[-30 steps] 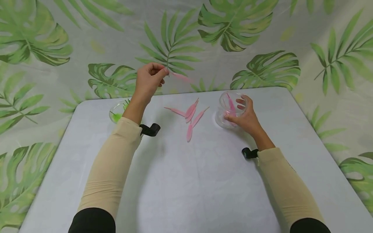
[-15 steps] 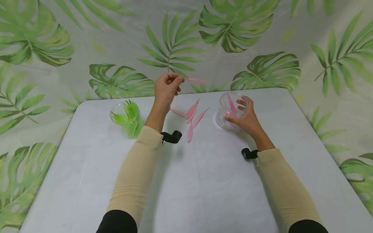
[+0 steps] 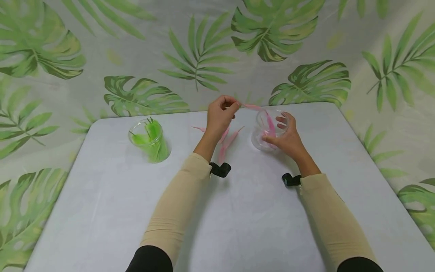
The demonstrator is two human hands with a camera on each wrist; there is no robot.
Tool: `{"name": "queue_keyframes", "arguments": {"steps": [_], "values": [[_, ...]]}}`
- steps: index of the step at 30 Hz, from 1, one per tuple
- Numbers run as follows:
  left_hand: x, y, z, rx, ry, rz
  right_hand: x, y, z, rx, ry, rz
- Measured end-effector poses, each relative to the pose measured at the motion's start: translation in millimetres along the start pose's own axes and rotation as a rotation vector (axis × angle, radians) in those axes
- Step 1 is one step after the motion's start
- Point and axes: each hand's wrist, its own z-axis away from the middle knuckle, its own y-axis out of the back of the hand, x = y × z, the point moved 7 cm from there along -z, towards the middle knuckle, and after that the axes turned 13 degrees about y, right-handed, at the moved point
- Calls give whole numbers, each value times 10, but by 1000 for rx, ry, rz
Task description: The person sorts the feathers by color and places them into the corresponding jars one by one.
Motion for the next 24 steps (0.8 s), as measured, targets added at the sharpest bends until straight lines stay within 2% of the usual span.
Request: {"name": "queue_keyframes", "arguments": {"steps": [5, 9, 15, 19, 24], "values": [[-122, -226, 41, -33, -19, -140, 21, 5, 10, 1, -6, -19], [-157, -314, 57, -35, -50, -253, 10, 11, -1, 3, 6, -20], [-158, -408, 44, 0, -117, -408, 18, -2, -19, 5, 22, -29], [-121, -466, 60, 14, -166, -471, 15, -5, -30, 8, 31, -27], [-131, -531, 64, 7, -174, -456, 4, -13, -24, 12, 34, -37]]}}
